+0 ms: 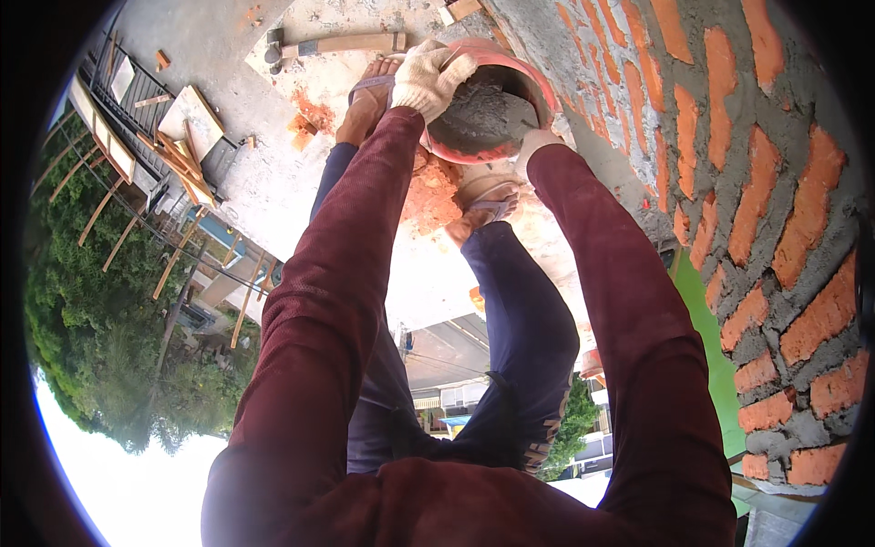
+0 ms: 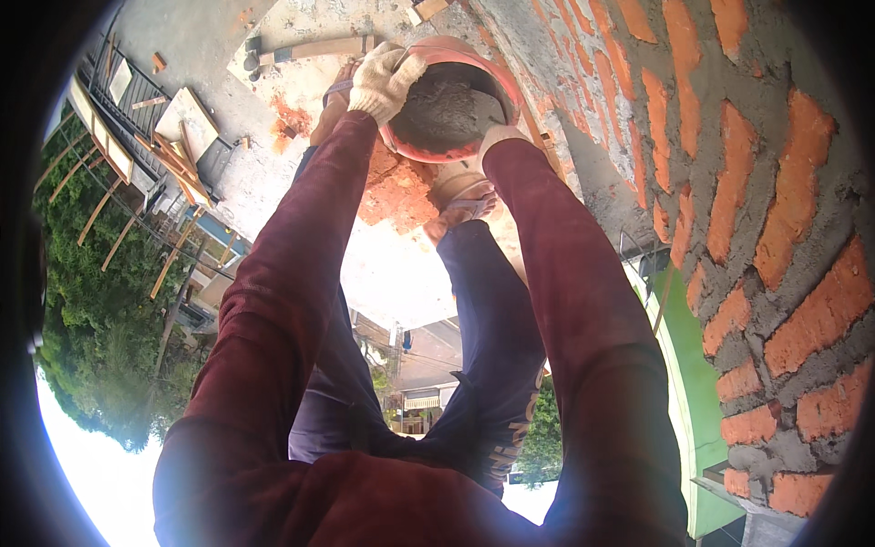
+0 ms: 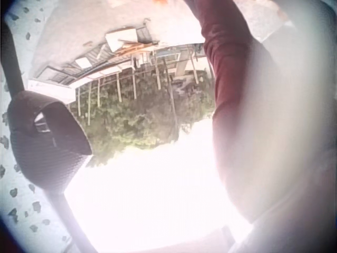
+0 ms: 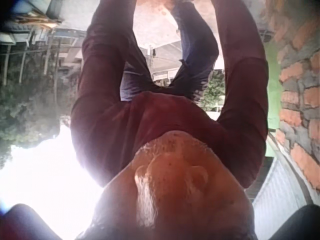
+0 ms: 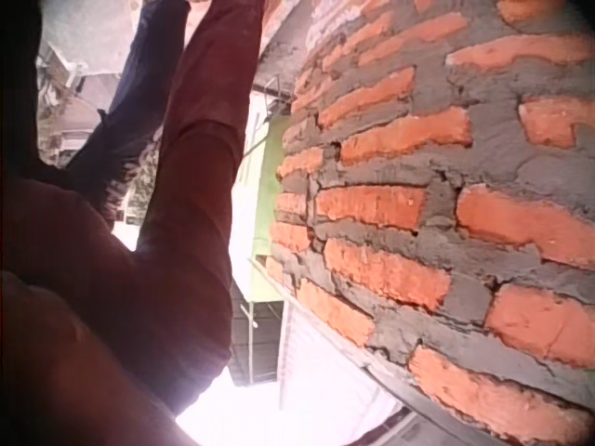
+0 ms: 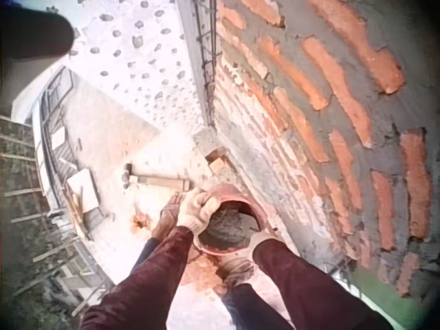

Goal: The person scoops mortar from a bucket with a trowel and spreads it on a brick wall. They then pick up a brick and place it onto the mortar bed, tapping it into position.

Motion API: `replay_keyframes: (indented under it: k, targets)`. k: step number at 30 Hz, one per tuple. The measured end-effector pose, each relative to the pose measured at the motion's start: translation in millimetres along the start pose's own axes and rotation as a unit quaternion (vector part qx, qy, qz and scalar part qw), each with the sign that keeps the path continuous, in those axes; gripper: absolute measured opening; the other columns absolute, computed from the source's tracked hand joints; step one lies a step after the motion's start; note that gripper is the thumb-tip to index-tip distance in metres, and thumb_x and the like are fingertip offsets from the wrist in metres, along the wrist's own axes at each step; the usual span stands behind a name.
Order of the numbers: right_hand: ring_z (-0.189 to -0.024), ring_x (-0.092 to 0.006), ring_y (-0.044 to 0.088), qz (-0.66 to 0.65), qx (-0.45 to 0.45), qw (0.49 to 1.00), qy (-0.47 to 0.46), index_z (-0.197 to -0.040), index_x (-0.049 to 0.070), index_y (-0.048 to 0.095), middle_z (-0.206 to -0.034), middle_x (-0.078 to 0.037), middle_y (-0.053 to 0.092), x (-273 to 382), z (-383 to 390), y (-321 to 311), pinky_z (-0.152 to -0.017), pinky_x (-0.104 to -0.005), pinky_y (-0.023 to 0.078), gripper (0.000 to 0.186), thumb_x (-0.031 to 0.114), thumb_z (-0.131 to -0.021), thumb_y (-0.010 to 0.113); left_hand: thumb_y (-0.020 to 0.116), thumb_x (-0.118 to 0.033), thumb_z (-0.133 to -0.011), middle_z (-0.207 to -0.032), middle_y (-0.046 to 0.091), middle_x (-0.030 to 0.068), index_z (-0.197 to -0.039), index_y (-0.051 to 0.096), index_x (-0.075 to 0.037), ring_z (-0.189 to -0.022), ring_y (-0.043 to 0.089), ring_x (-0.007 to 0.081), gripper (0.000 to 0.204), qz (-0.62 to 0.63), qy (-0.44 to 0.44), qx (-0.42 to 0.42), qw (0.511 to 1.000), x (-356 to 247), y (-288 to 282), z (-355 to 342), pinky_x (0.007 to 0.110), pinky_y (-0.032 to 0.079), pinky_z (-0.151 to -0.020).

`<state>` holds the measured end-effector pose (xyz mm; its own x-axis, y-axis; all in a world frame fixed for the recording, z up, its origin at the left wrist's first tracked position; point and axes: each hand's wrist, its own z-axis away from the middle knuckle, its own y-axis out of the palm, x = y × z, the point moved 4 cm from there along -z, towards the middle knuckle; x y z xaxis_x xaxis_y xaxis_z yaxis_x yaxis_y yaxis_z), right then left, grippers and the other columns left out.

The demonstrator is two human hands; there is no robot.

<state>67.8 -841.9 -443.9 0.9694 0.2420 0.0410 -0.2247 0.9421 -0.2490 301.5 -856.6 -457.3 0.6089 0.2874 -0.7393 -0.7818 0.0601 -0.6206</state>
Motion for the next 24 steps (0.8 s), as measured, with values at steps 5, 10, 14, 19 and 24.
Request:
replay_keyframes:
  k: [5, 10, 14, 19, 24]
  targets:
    - [-0.099, -0.0409, 0.071, -0.064, 0.056, 0.992, -0.092, -0.104, -0.003, 0.073, -0.103, -0.027, 0.072, -25.2, -14.2, 6.7, -0.086, -0.0456, 0.056, 0.036, 0.024, -0.08, 0.067, 0.07, -0.057, -0.091, -0.106, 0.072, 0.0126, -0.106, 0.076, -0.003, -0.102, 0.067, 0.0244, 0.056, 0.217, -0.098, 0.014, 0.971, -2.1, 13.4, -15.4, 0.035, 0.05, -0.092]
    - [-0.056, -0.0255, 0.065, -0.363, 0.214, 0.903, -0.086, -0.084, 0.0, 0.063, -0.077, -0.017, 0.066, -4.5, -24.3, 42.9, -0.045, -0.0406, 0.048, 0.013, 0.012, -0.082, 0.067, 0.07, -0.053, -0.091, -0.1, 0.073, 0.0108, -0.105, 0.076, -0.004, -0.095, 0.067, 0.0211, 0.052, 0.215, -0.205, -0.003, 0.955, 22.6, -2.4, -15.3, 0.034, 0.051, -0.089]
    - [-0.046, -0.0087, 0.044, -0.718, 0.282, 0.633, -0.063, -0.102, 0.005, 0.053, -0.069, -0.001, 0.05, 39.7, 9.3, 45.7, -0.037, -0.0273, 0.035, 0.015, 0.007, -0.09, 0.062, 0.07, -0.055, -0.091, -0.094, 0.071, 0.0094, -0.107, 0.076, -0.007, -0.089, 0.066, 0.0192, 0.05, 0.253, -0.219, -0.017, 0.942, 32.9, 4.9, -17.9, 0.034, 0.051, -0.086]
    - [-0.047, -0.0082, 0.045, -0.871, 0.403, 0.157, -0.233, -0.119, 0.0, 0.056, -0.072, -0.001, 0.048, 75.8, 3.5, 50.4, -0.038, -0.0257, 0.04, 0.022, 0.011, -0.101, 0.052, 0.068, -0.054, -0.093, -0.093, 0.072, 0.0076, -0.11, 0.076, -0.009, -0.088, 0.065, 0.0163, 0.049, 0.264, -0.217, 0.009, 0.94, 24.3, 5.2, -23.6, 0.033, 0.051, -0.084]
    - [-0.05, -0.0115, 0.053, -0.882, 0.333, -0.017, -0.333, -0.128, 0.0, 0.051, -0.081, -0.006, 0.058, 82.7, 25.0, 32.6, -0.039, -0.0288, 0.048, 0.03, 0.02, -0.105, 0.047, 0.066, -0.053, -0.095, -0.096, 0.072, 0.0039, -0.112, 0.076, -0.008, -0.09, 0.063, 0.0135, 0.049, 0.249, -0.122, 0.019, 0.961, 5.5, 5.5, -25.4, 0.031, 0.051, -0.084]
